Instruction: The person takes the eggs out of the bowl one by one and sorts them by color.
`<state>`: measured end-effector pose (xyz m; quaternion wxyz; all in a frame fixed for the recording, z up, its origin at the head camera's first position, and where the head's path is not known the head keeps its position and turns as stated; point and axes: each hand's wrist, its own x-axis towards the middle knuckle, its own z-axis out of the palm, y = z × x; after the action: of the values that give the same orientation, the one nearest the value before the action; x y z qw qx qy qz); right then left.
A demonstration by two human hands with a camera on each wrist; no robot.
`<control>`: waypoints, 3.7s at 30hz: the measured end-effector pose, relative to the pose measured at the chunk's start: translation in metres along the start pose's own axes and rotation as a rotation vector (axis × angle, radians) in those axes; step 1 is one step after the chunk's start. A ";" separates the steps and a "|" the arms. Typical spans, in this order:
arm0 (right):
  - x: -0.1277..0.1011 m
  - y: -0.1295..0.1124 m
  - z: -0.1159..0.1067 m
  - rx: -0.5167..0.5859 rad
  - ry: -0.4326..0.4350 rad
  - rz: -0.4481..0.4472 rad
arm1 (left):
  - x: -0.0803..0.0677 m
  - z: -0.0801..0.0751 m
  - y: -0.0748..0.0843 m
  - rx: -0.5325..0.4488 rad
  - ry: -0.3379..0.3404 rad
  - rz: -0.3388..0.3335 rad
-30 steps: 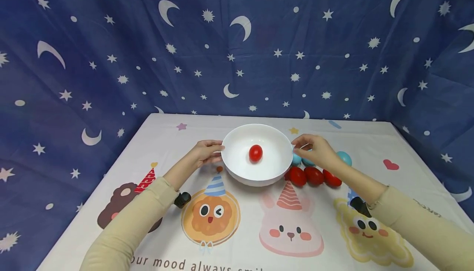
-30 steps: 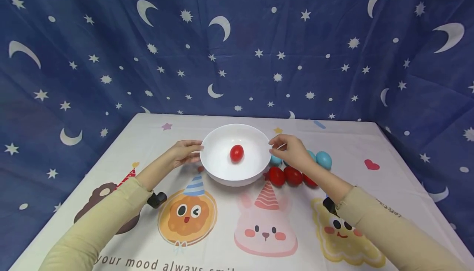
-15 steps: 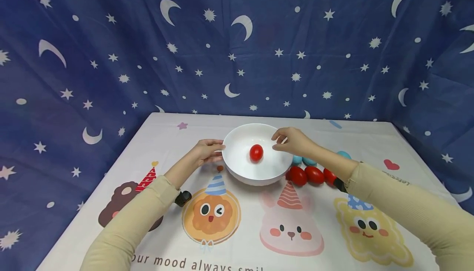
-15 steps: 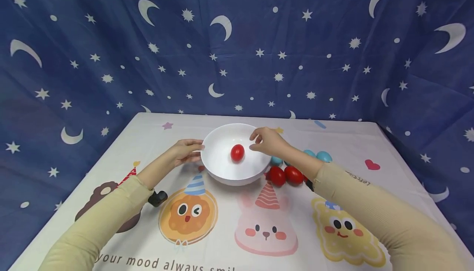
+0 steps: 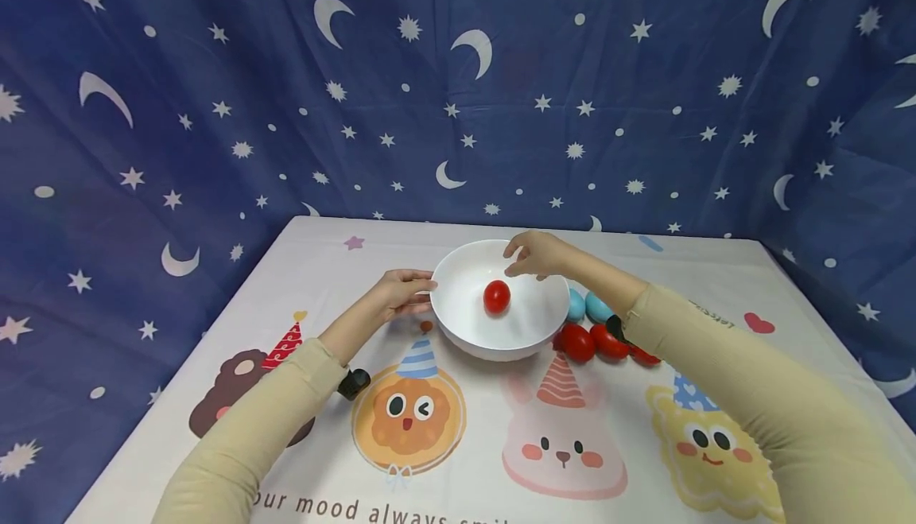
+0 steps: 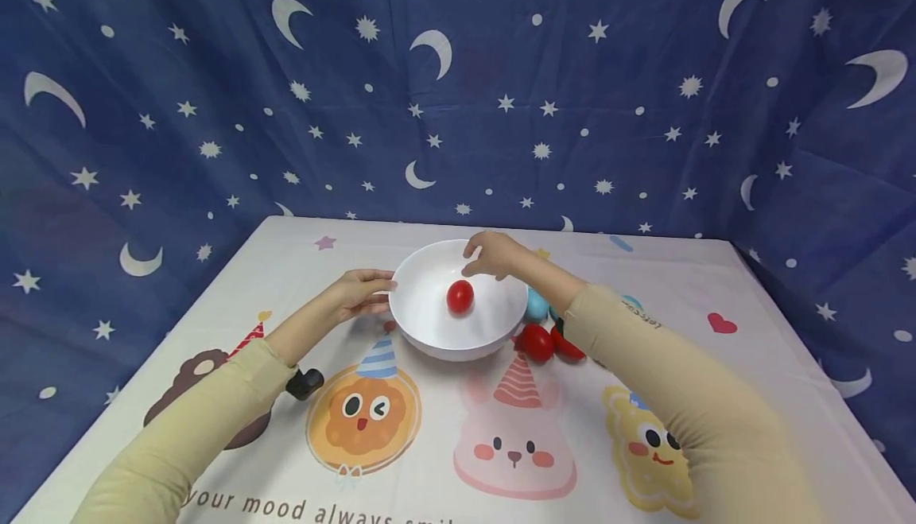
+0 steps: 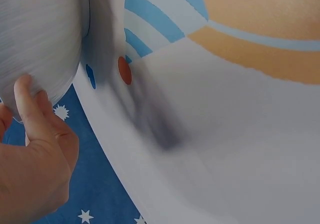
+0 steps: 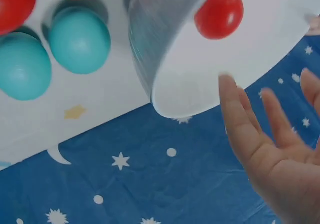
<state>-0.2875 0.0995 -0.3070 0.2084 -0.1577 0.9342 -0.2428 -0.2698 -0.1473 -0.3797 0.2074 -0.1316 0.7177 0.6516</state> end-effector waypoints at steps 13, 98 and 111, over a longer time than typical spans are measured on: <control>0.031 0.005 0.018 0.113 -0.101 0.120 | 0.001 -0.002 0.000 -0.023 -0.008 0.006; -0.020 0.014 0.036 0.365 0.105 -0.095 | 0.001 0.001 0.001 0.005 0.011 -0.030; -0.053 0.030 0.028 0.343 0.194 -0.120 | 0.002 -0.001 0.000 -0.028 -0.008 -0.016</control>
<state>-0.2344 0.1348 -0.3282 0.1263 -0.1512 0.8837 -0.4245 -0.2718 -0.1476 -0.3811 0.2136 -0.1373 0.7066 0.6605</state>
